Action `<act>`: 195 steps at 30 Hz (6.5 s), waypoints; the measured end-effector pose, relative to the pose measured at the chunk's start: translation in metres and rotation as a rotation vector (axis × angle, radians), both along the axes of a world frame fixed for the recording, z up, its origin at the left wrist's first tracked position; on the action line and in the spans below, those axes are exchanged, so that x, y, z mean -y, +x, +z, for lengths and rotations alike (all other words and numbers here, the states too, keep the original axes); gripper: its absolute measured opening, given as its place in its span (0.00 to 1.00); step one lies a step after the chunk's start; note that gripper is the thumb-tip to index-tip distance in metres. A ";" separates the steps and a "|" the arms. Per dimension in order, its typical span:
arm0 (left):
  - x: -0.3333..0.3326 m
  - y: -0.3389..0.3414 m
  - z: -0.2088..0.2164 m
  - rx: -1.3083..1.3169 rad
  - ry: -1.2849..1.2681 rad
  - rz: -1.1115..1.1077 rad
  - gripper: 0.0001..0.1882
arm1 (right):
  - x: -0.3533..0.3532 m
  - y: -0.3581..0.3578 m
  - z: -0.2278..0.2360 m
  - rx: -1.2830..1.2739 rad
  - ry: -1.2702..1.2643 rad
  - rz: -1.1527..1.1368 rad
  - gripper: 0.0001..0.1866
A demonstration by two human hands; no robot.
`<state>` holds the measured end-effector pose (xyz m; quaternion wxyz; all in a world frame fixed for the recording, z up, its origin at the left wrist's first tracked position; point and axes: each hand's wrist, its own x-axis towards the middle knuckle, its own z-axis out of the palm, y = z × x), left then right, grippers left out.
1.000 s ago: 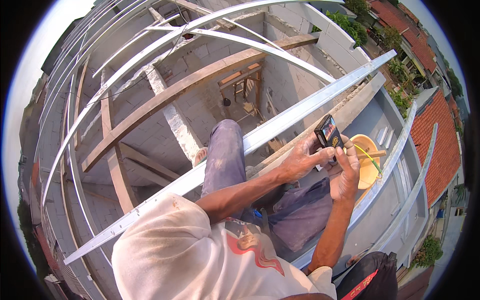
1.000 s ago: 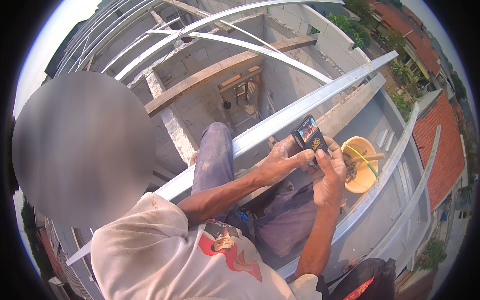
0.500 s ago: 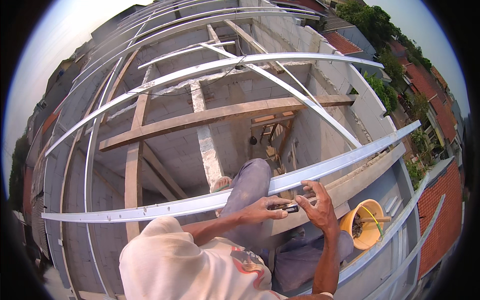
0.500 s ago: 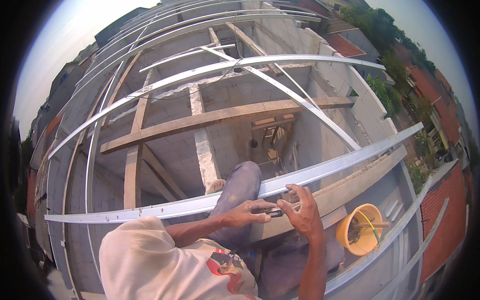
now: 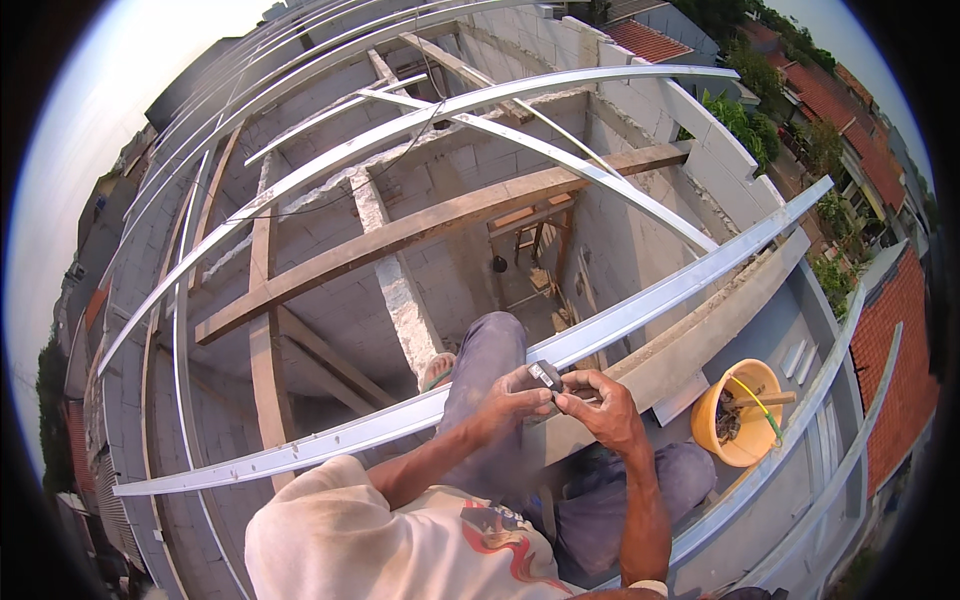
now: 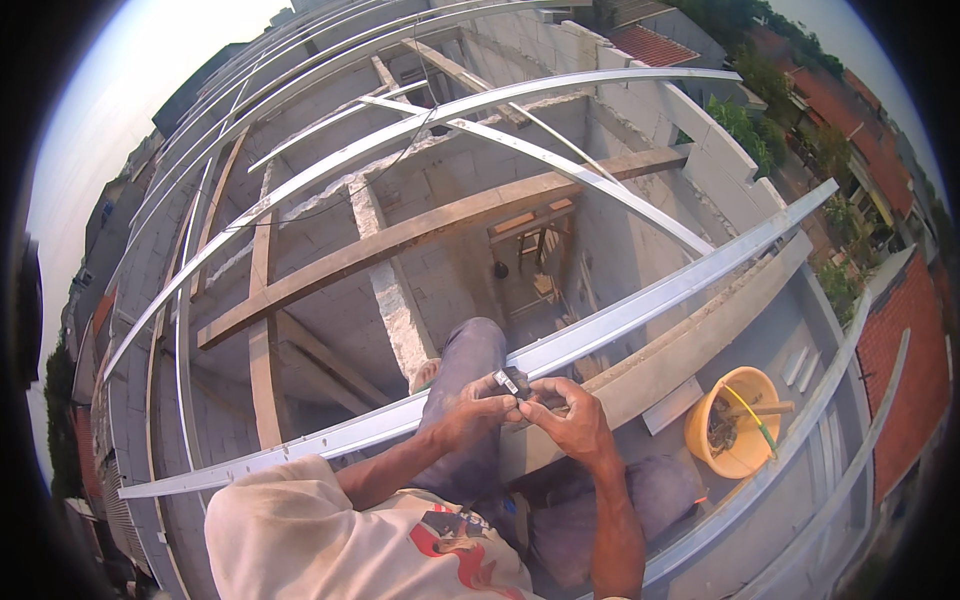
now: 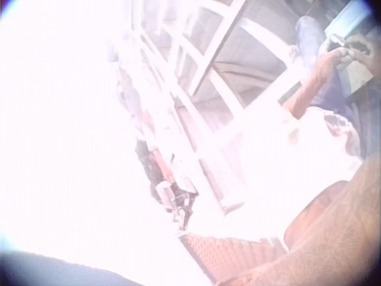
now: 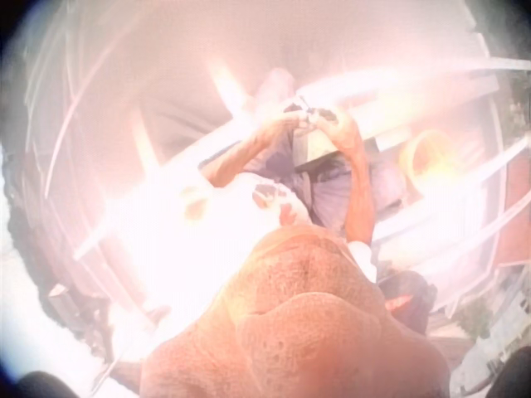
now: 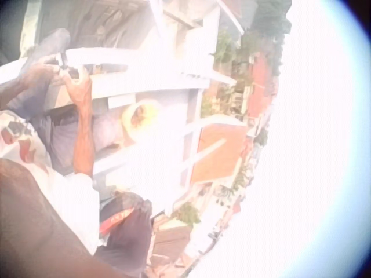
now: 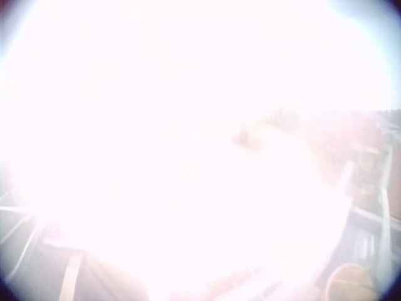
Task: The person sits on a roof and assembles a metal frame structure. They measure and mark metal profiles, position them on the roof, and use a tape measure to verify dimensions while a coworker assists with drilling.
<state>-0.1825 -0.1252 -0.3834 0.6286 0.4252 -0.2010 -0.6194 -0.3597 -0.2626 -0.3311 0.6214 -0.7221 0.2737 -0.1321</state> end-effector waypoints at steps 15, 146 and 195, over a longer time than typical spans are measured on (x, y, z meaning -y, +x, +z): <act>0.011 -0.001 -0.020 -0.212 -0.107 0.020 0.30 | 0.009 0.008 -0.017 0.118 -0.446 -0.399 0.12; 0.089 -0.038 0.000 0.915 0.180 0.191 0.20 | 0.036 0.002 -0.048 -0.130 -1.345 -0.389 0.11; 0.105 -0.050 -0.010 1.266 -0.094 0.326 0.11 | 0.037 0.005 -0.057 -0.197 -1.274 -0.499 0.08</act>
